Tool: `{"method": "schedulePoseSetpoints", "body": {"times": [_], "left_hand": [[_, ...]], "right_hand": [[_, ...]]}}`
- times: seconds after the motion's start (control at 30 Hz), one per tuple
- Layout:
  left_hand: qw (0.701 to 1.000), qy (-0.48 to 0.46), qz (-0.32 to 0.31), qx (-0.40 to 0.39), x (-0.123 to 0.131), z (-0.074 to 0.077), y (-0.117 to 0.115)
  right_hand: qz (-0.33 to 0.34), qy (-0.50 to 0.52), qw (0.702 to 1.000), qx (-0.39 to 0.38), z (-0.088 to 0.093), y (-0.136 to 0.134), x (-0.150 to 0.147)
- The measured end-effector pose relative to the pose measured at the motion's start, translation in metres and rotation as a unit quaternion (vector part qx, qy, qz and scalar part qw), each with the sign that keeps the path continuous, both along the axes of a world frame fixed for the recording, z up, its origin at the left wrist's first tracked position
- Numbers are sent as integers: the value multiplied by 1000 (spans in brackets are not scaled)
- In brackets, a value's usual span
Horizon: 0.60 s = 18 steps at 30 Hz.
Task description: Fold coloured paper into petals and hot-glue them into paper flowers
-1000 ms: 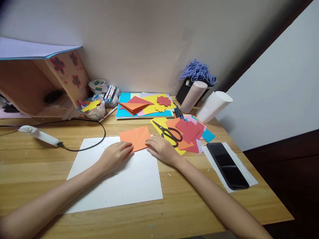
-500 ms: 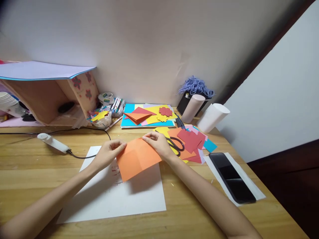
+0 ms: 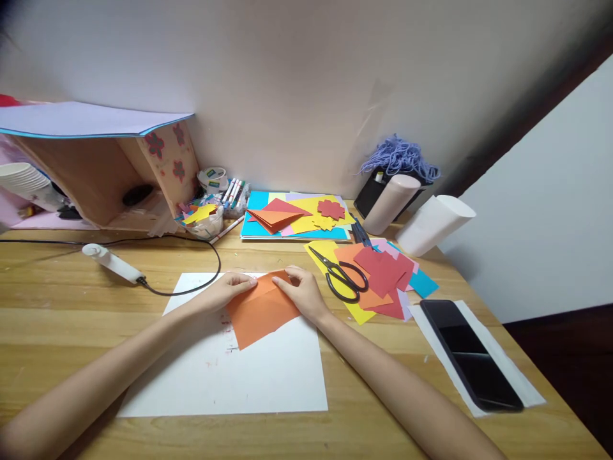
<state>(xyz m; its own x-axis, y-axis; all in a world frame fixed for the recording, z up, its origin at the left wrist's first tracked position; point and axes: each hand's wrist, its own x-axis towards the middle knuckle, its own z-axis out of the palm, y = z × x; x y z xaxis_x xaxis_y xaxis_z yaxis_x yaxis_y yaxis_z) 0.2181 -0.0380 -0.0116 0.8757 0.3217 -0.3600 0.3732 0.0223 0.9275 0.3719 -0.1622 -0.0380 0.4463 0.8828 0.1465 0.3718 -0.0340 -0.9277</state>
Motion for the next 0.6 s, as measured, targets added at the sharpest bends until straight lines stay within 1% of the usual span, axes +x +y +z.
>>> {"method": "schedulePoseSetpoints", "body": {"times": [0.03,0.1,0.17,0.23,0.3,0.4,0.6], "left_hand": [[1000,8,1,-8,0,-1,1],[999,17,8,-28,-1,-4,2],[999,20,9,-43,-2,-5,4],[999,16,2,-50,-2,-5,6],[999,3,-3,-52,-1,-5,8],[998,-22,-8,-51,-1,-4,10],[997,-5,-2,-83,-1,-5,12]], "right_hand": [[4,-29,999,20,-1,-1,-1],[31,-87,993,68,-3,-4,-1],[71,-154,979,114,-5,-6,0],[109,-224,958,145,-7,-8,0],[138,-279,937,157,-8,-10,0],[151,-335,916,159,-9,-11,-1],[141,-385,900,149,-8,-12,-3]]}}
